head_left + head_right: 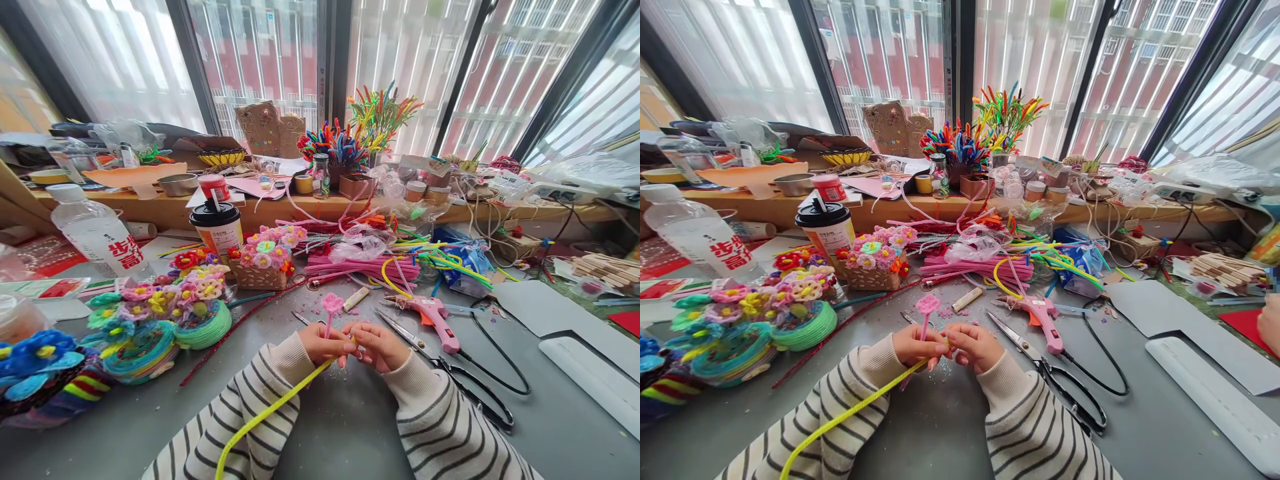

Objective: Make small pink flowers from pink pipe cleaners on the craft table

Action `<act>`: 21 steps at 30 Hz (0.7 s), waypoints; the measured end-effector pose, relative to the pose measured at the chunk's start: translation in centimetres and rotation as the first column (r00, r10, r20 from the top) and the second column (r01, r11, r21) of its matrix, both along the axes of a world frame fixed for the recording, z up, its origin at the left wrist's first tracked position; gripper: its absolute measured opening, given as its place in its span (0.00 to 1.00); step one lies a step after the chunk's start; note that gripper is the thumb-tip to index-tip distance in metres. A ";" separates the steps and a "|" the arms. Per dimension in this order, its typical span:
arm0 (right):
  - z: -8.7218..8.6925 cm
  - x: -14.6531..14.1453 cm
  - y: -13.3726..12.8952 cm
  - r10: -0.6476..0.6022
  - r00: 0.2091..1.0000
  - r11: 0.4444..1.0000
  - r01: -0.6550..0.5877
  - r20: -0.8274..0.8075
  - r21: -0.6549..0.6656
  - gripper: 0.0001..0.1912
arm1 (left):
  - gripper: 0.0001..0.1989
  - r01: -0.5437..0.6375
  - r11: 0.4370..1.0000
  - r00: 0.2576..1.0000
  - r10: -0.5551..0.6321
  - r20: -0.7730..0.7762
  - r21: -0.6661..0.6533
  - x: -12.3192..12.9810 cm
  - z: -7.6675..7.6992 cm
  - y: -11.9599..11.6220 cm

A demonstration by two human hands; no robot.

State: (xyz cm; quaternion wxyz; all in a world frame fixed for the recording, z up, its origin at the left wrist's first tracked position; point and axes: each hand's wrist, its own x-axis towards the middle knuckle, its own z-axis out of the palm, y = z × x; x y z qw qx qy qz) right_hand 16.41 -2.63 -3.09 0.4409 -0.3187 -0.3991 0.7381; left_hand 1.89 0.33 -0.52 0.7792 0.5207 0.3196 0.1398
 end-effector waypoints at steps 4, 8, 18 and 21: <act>0.4 0.1 -0.1 0.062 0.998 0.998 -0.062 -0.027 -0.011 0.10 | 0.12 0.041 0.999 0.999 -0.041 -0.018 0.026 -0.2 -0.1 0.1; 0.6 0.2 0.0 0.095 0.995 0.995 -0.096 -0.032 -0.029 0.09 | 0.10 0.061 0.997 0.998 -0.061 -0.013 0.052 -0.4 -0.2 0.2; 0.5 0.3 0.0 0.128 0.991 0.990 -0.129 0.027 0.058 0.09 | 0.08 0.037 0.997 0.999 -0.040 0.036 0.068 -0.2 0.2 -0.2; 0.3 0.4 0.0 0.115 0.991 0.989 -0.120 0.062 0.088 0.12 | 0.09 0.043 0.996 0.999 -0.045 0.025 0.082 -0.2 0.2 -0.2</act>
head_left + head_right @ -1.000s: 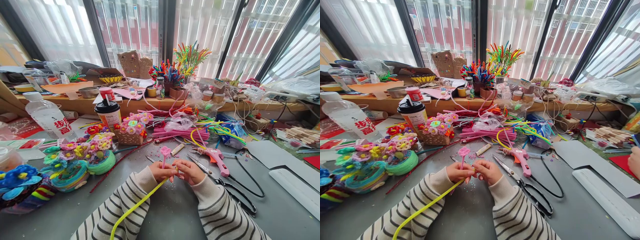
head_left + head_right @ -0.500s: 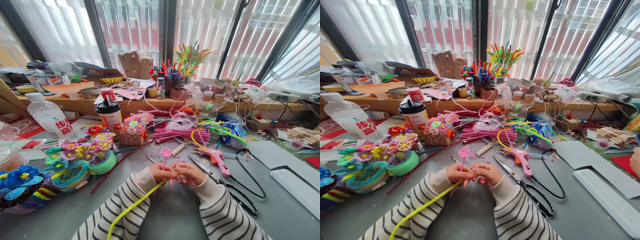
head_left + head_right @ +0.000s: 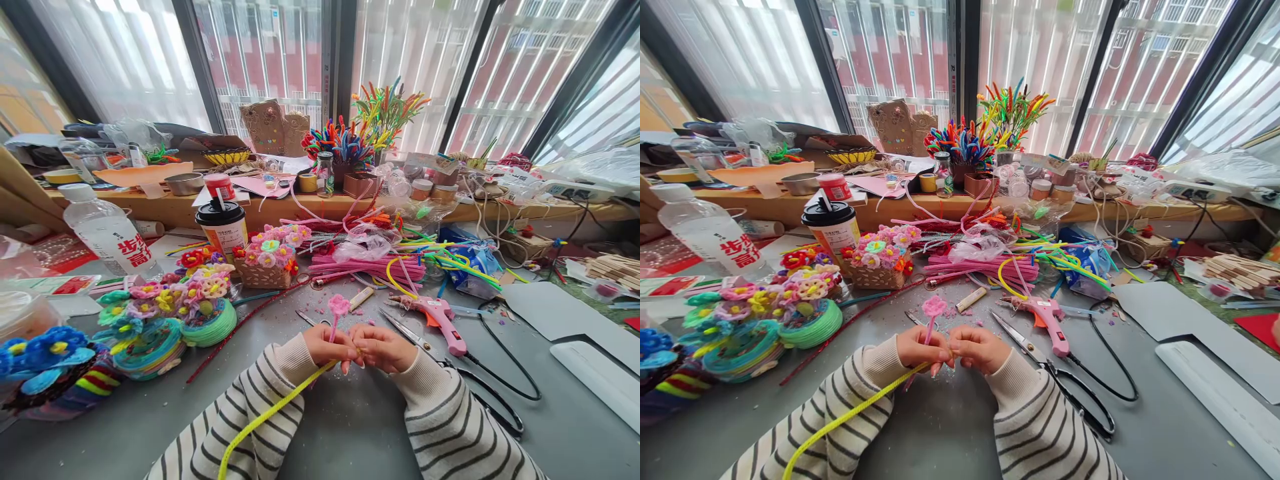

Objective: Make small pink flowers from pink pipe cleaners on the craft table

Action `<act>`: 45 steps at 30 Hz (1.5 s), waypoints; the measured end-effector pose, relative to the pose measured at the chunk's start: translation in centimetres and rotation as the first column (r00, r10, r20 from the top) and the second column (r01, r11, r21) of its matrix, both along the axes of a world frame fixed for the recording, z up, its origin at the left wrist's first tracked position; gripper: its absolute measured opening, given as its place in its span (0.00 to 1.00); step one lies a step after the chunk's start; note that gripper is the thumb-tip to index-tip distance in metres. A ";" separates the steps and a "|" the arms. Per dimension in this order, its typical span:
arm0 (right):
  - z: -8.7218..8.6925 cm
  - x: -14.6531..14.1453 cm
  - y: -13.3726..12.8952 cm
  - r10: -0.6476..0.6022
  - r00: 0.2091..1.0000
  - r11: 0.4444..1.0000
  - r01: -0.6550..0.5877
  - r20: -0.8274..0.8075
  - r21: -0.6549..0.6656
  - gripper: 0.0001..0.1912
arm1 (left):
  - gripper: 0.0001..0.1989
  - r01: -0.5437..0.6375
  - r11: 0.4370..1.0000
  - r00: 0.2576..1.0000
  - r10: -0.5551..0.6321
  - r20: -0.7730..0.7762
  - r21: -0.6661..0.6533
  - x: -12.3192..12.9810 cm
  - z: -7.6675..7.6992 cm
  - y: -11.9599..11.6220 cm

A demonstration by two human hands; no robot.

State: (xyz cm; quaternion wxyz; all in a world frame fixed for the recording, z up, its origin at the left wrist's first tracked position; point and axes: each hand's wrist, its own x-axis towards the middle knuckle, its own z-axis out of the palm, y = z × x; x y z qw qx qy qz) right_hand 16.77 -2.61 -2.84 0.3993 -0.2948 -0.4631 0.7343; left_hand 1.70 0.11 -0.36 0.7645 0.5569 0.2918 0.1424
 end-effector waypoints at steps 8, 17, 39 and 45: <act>-0.1 0.0 0.0 -0.261 0.961 0.963 0.252 0.096 0.093 0.15 | 0.14 -0.114 0.992 0.993 0.113 -0.012 -0.061 0.2 -0.1 0.3; 1.1 0.4 -0.7 -0.440 0.835 0.859 0.285 0.331 0.425 0.09 | 0.15 -0.144 0.988 0.990 0.144 -0.007 -0.054 0.2 -0.3 0.4; 0.5 -0.6 -1.2 -0.604 0.717 0.721 0.306 0.347 0.621 0.05 | 0.20 -0.226 0.973 0.973 0.223 -0.055 -0.052 0.9 -1.2 0.4; -0.1 -1.2 -1.1 -0.539 0.790 0.820 0.411 0.293 0.399 0.11 | 0.20 -0.239 0.971 0.970 0.237 -0.060 -0.021 1.2 -1.3 0.3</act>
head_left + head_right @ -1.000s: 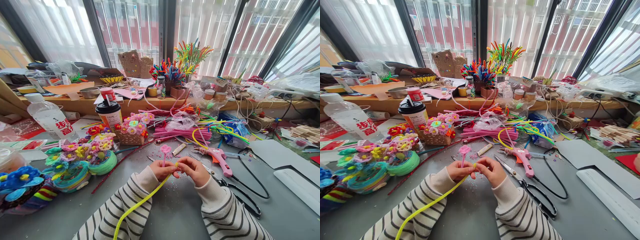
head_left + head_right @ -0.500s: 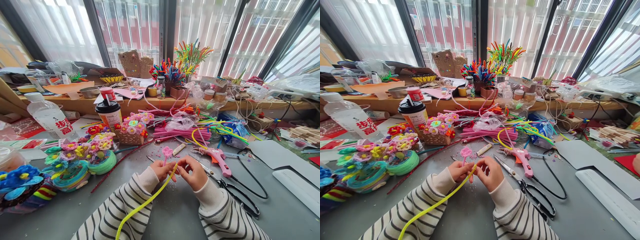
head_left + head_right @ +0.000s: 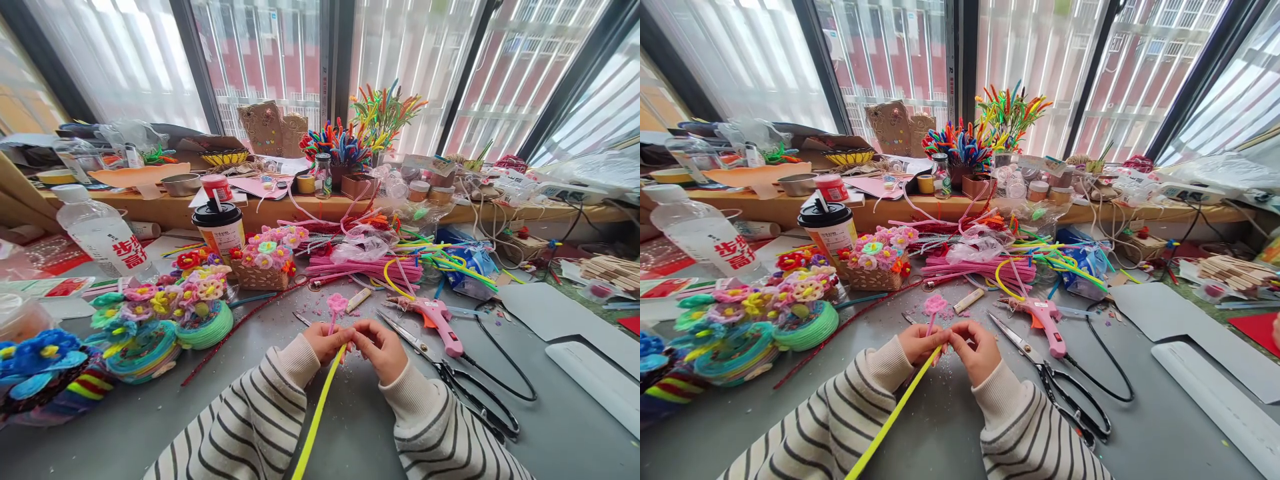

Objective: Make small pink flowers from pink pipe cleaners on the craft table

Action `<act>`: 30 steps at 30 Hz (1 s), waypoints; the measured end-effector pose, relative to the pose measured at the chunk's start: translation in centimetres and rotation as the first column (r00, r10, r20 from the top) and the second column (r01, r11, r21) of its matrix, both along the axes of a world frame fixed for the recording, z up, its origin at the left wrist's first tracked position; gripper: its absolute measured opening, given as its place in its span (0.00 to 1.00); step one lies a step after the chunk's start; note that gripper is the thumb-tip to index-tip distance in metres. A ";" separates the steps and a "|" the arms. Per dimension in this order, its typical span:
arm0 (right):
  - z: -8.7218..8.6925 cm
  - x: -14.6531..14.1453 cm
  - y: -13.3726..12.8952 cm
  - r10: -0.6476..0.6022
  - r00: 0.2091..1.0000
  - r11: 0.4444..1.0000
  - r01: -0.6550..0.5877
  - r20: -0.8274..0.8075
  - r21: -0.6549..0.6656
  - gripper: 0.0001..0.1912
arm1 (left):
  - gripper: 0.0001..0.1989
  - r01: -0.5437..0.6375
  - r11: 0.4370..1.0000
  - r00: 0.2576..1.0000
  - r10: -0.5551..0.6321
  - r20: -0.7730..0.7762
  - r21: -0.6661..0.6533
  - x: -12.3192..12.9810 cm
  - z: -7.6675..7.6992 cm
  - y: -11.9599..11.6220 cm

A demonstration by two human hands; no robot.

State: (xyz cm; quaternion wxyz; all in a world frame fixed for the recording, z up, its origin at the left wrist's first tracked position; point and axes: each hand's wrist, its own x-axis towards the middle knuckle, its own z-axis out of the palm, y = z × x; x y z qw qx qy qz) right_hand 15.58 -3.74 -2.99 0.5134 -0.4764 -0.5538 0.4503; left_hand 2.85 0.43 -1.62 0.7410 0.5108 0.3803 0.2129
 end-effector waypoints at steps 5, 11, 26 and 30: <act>-0.1 -0.1 0.1 -0.048 0.999 0.999 0.047 0.009 0.010 0.09 | 0.20 -0.010 1.000 1.000 0.011 0.014 -0.010 0.2 0.1 -0.1; 0.6 0.5 -0.1 -0.152 0.927 0.947 0.037 0.342 0.319 0.06 | 0.19 -0.043 0.996 0.998 0.046 -0.039 0.080 0.1 -0.2 -0.1; 1.3 0.8 -0.4 -0.470 0.587 0.671 -0.247 0.659 0.699 0.10 | 0.18 0.055 0.998 0.994 -0.056 -0.091 -0.015 -0.5 0.2 0.1; 1.5 0.9 -0.4 -0.433 0.594 0.646 -0.320 0.678 0.693 0.12 | 0.18 0.068 0.997 0.992 -0.072 -0.100 -0.043 -0.6 0.3 -0.1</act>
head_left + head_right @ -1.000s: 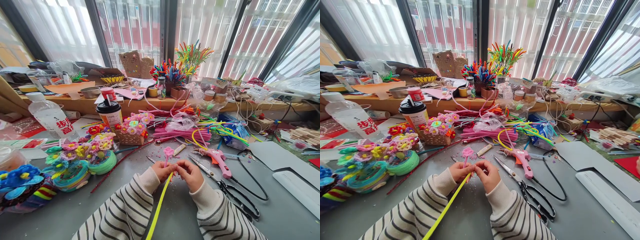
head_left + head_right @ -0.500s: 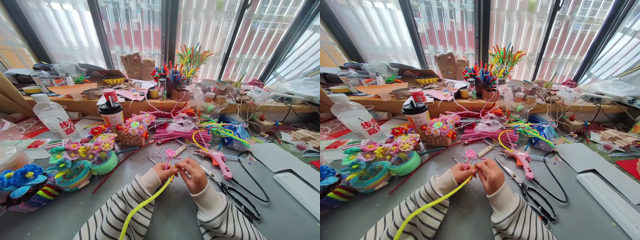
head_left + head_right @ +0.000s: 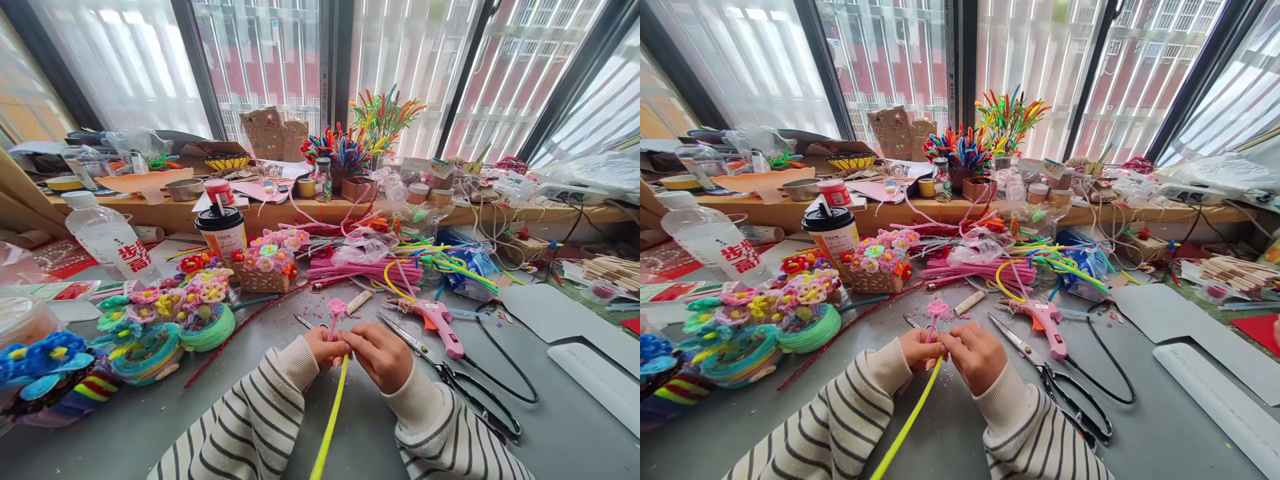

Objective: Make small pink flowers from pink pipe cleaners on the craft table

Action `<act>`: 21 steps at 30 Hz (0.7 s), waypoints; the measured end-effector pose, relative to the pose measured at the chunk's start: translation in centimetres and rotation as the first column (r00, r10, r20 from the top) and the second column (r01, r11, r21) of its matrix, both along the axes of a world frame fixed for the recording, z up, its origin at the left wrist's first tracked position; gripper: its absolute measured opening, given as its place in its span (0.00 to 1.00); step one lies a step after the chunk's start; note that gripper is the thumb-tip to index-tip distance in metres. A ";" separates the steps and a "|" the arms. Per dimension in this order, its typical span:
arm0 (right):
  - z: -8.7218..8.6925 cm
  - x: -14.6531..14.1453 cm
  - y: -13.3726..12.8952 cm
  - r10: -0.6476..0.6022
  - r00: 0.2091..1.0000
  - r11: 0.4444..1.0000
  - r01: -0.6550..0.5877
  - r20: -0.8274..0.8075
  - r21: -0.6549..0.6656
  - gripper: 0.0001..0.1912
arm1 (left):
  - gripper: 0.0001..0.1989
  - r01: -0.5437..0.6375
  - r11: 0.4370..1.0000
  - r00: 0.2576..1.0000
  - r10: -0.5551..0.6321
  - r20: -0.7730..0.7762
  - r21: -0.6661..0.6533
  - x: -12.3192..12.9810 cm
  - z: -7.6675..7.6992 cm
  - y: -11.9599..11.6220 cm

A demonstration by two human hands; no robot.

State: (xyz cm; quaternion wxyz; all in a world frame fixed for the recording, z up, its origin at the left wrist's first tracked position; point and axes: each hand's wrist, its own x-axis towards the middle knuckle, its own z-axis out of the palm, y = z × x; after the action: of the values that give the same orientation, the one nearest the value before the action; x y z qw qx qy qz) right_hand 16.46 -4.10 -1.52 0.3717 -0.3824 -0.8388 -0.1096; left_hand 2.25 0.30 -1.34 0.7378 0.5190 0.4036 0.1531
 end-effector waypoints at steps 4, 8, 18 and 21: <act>0.0 -0.1 0.0 -0.008 1.000 1.000 0.009 0.010 -0.003 0.10 | 0.18 -0.004 1.000 1.000 0.004 -0.009 0.003 -0.1 0.2 0.0; -0.1 -0.2 0.0 -0.084 0.996 0.996 0.083 0.010 0.030 0.09 | 0.16 0.000 1.000 1.000 0.001 0.029 -0.013 -0.2 0.5 0.0; -0.8 -0.4 -0.3 -0.087 0.927 0.972 0.000 -0.366 -0.233 0.08 | 0.15 0.022 1.000 0.999 -0.023 0.047 0.013 0.1 0.7 -0.1; -1.1 -0.7 -0.1 -0.195 0.752 0.848 -0.193 -0.630 -0.493 0.08 | 0.16 0.004 0.998 1.000 -0.005 0.011 0.059 0.3 0.7 -0.2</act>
State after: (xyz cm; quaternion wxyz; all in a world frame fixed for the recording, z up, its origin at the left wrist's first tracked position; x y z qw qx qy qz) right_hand 15.80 -4.20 -2.61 0.5225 -0.4836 -0.6493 0.2673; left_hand 2.51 0.14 -0.67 0.7249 0.5405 0.3935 0.1663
